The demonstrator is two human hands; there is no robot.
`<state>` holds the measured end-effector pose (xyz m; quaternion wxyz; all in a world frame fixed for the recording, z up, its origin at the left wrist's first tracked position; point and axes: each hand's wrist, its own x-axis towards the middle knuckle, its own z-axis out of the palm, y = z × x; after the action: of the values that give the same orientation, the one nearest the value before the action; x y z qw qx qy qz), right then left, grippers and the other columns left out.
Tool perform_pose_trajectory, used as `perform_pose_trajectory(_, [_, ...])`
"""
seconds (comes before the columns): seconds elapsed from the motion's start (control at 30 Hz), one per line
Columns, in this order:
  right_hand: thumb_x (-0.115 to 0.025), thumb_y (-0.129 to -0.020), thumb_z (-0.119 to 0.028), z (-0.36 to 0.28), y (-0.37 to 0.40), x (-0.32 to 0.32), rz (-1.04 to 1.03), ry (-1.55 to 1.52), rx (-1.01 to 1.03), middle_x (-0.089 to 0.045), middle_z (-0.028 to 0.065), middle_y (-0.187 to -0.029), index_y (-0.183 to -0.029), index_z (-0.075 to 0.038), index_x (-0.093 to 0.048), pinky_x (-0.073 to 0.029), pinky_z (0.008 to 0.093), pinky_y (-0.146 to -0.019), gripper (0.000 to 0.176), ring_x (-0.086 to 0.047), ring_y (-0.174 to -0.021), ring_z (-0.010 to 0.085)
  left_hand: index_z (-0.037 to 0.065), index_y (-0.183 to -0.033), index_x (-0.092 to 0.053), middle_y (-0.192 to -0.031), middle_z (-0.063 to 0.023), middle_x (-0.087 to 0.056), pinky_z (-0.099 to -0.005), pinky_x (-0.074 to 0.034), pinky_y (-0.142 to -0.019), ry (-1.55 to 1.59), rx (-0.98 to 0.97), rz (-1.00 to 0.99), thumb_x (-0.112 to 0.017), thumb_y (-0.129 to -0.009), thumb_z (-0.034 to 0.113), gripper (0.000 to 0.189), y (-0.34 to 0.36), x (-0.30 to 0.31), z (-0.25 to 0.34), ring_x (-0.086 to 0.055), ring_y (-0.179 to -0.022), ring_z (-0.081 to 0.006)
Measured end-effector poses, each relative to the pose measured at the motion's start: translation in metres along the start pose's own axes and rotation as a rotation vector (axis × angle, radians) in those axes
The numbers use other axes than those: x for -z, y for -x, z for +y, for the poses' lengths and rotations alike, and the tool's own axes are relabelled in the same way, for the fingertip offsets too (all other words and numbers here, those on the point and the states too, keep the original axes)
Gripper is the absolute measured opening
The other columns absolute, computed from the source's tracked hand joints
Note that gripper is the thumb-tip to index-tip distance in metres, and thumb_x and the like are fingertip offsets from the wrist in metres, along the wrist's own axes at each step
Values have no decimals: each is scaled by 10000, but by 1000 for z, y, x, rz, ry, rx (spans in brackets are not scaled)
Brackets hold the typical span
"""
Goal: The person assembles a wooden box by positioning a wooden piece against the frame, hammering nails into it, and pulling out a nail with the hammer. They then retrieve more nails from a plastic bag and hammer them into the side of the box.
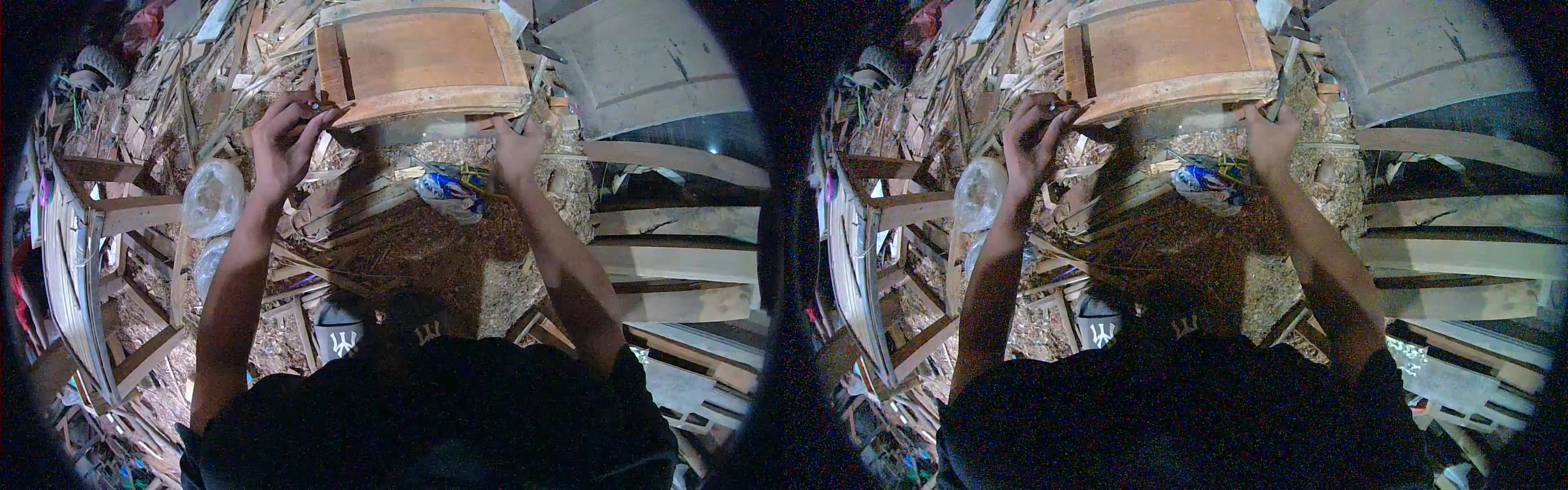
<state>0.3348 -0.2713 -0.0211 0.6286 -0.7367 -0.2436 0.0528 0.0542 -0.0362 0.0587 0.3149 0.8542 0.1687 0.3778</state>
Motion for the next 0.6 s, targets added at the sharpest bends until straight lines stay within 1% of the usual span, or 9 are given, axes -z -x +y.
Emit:
perform_pose_trajectory(0.03, [-708,-867,-45,-5,2,-2,28,24,-22,-729,29,-867,-953,-2,-701,-532,327,-762,97,-649,-809,121,-9,-926,-749,-963,-131,-707,-323,-544,-772,-12,-10,11,-775,-853,53,98,0,0,0,-697,-867,-237])
perform_pose_trajectory(0.13, [-716,-855,-51,-16,8,-5,57,40,-25,-734,45,-882,-914,4,-707,-531,325,-771,81,-656,-821,123,-10,-922,-744,-960,-129,-706,-330,-543,-770,-15,-17,9,-778,-852,59,104,0,2,0,-696,-863,-242])
perform_pose_trajectory(0.17, [-716,-855,-51,-14,8,-6,56,40,-24,-734,45,-882,-914,4,-707,-531,325,-771,81,-656,-821,123,-10,-922,-744,-960,-129,-706,-330,-543,-770,-15,-17,9,-778,-852,59,104,-1,2,0,-696,-863,-242])
perform_pose_trajectory(0.23, [-738,-838,-64,-13,9,-8,102,140,-42,-739,49,-880,-922,11,-721,-533,326,-763,114,-665,-813,130,-12,-922,-741,-958,-133,-705,-333,-543,-774,11,-8,-5,-781,-853,66,112,-1,1,0,-697,-869,-245])
perform_pose_trajectory(0.37, [-757,-825,-78,-14,11,-11,144,145,-1,-739,42,-848,-919,14,-729,-532,327,-743,134,-665,-787,133,-11,-922,-741,-965,-139,-704,-332,-543,-782,-22,16,-5,-788,-848,70,120,-1,0,1,-697,-879,-243])
perform_pose_trajectory(0.47, [-761,-818,-78,-15,11,-12,158,97,-41,-742,59,-827,-904,15,-733,-536,331,-730,129,-668,-770,140,-15,-898,-732,-964,-135,-701,-331,-542,-785,-15,53,-5,-797,-840,68,121,-1,-1,2,-692,-877,-235])
perform_pose_trajectory(0.57, [-768,-810,-83,-20,10,-14,181,185,-18,-748,76,-833,-904,26,-734,-540,348,-724,148,-680,-761,158,-15,-890,-731,-971,-131,-704,-333,-542,-793,26,32,5,-800,-839,69,119,0,-3,-2,-693,-890,-229])
perform_pose_trajectory(0.6, [-773,-805,-89,-23,9,-14,183,217,-59,-752,86,-837,-913,29,-736,-542,360,-723,164,-688,-757,173,-17,-891,-732,-973,-130,-704,-333,-543,-795,42,40,6,-799,-841,70,121,0,-3,-3,-696,-898,-228])
